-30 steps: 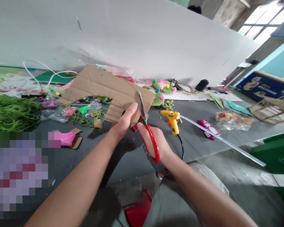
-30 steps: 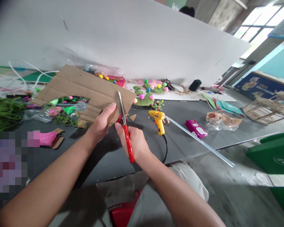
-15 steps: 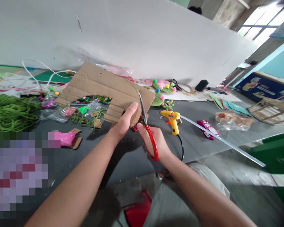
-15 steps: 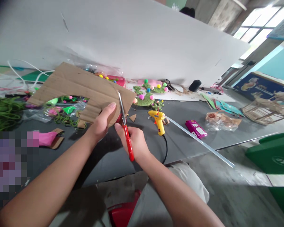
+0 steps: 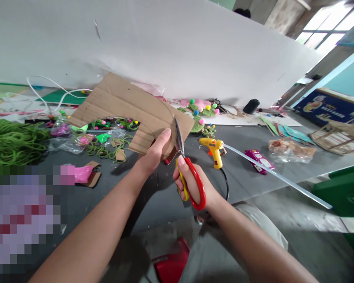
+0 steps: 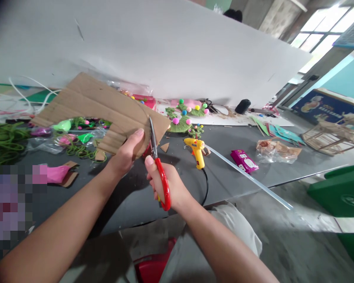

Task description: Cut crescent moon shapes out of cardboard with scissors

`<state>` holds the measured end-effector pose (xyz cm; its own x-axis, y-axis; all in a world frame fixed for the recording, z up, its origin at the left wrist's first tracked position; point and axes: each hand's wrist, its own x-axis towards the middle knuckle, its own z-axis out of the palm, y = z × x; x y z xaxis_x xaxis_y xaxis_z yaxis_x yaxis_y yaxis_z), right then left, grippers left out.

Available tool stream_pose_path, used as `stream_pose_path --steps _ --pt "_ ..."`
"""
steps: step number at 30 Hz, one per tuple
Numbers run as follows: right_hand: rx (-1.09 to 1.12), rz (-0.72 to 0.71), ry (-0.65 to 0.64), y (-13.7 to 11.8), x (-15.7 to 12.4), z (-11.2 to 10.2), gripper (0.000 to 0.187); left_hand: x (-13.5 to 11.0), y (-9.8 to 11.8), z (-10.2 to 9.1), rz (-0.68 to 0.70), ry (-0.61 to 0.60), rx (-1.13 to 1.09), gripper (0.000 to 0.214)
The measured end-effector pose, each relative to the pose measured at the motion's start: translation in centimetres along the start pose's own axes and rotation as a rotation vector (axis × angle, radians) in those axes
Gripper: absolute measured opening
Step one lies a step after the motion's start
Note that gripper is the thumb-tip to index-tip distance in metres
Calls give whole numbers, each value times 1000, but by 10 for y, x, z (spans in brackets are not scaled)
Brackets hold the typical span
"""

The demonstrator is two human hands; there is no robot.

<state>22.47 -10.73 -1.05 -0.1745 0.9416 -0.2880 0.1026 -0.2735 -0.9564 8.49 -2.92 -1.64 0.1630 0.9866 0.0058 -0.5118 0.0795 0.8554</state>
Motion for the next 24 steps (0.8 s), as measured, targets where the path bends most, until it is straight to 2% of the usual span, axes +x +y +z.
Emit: stream_pose_path --steps 6,14,18,24 --pt "-83 -21 -15 1 -1 -2 64 0 7 2 58 61 98 40" --pt "-132 -18 49 -2 5 -7 67 3 7 -8 -29 -121 158 37" --pt "-98 -34 63 -1 10 -8 68 2 5 -8 2 -140 249 38" --pt "-126 -53 59 1 13 -11 67 2 5 -5 13 -121 240 38"
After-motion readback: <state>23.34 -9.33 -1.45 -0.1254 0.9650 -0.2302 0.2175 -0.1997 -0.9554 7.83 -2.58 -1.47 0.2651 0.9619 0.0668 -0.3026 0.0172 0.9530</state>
